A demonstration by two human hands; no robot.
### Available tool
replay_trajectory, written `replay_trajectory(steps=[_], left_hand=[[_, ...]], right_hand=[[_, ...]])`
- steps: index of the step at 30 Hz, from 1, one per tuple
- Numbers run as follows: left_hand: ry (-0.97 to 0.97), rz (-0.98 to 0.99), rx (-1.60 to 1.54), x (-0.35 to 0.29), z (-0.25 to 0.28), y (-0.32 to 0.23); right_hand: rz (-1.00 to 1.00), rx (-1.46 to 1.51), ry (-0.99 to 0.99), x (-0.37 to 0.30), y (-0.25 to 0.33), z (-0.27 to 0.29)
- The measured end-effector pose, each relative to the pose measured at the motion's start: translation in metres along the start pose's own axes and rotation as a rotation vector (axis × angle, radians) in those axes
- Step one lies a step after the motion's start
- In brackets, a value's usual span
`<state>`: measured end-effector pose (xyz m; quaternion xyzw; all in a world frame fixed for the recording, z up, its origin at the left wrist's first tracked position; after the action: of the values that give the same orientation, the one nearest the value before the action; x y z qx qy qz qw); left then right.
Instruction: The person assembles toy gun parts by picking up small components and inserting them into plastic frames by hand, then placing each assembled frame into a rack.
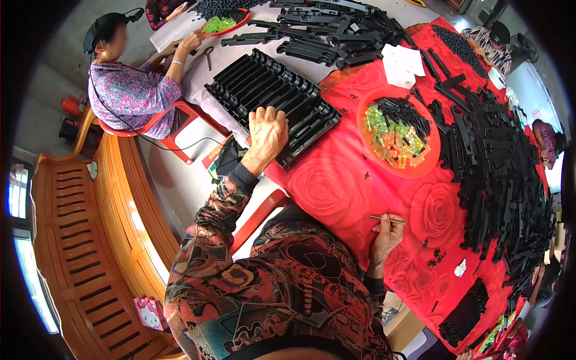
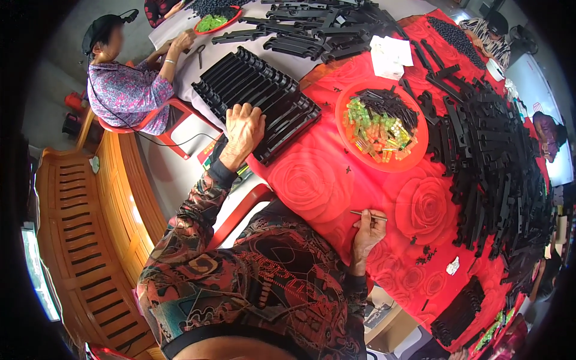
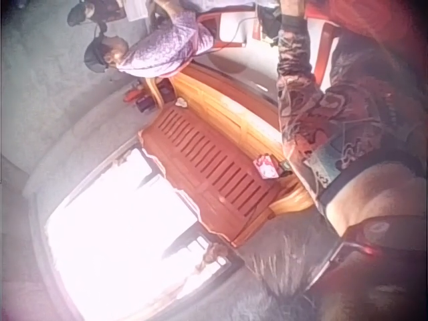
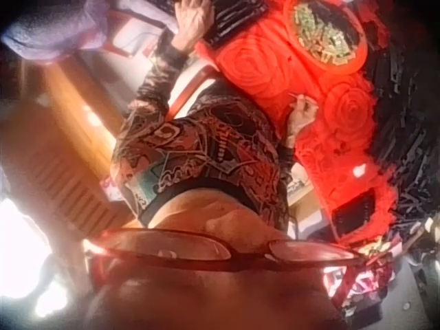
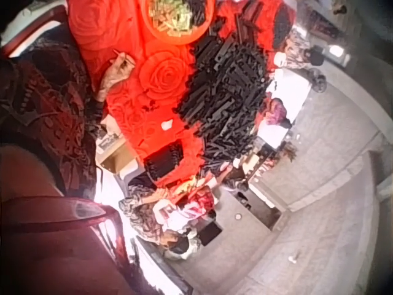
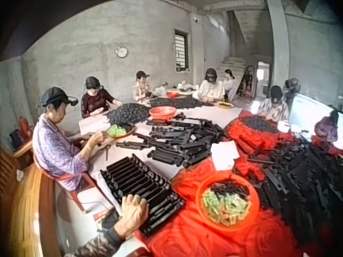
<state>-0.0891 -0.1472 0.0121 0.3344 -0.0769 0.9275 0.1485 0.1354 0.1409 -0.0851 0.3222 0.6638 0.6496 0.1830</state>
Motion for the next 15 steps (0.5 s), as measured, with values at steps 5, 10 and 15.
replay_trajectory(steps=[5,10,15], left_hand=[[-0.004,0.009,0.017,0.001,0.005,-0.004],[-0.037,0.037,0.001,0.006,0.016,-0.015],[-0.121,-0.040,-0.255,-0.005,0.044,-0.051]], right_hand=[[-0.005,0.009,-0.004,0.000,-0.001,0.003],[0.028,-0.012,-0.098,-0.004,0.007,0.006],[-0.020,0.063,-0.048,-0.002,0.014,-0.004]])
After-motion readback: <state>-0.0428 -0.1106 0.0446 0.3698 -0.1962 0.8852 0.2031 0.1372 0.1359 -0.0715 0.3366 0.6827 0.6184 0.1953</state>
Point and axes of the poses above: each hand's wrist, its own x-axis towards the middle knuckle, its own z-axis out of the back of the hand, y = z × x, the point moved 2 cm from there along x, towards the middle knuckle, and after that the axes turned 6 degrees about z, right-handed, at the moved point
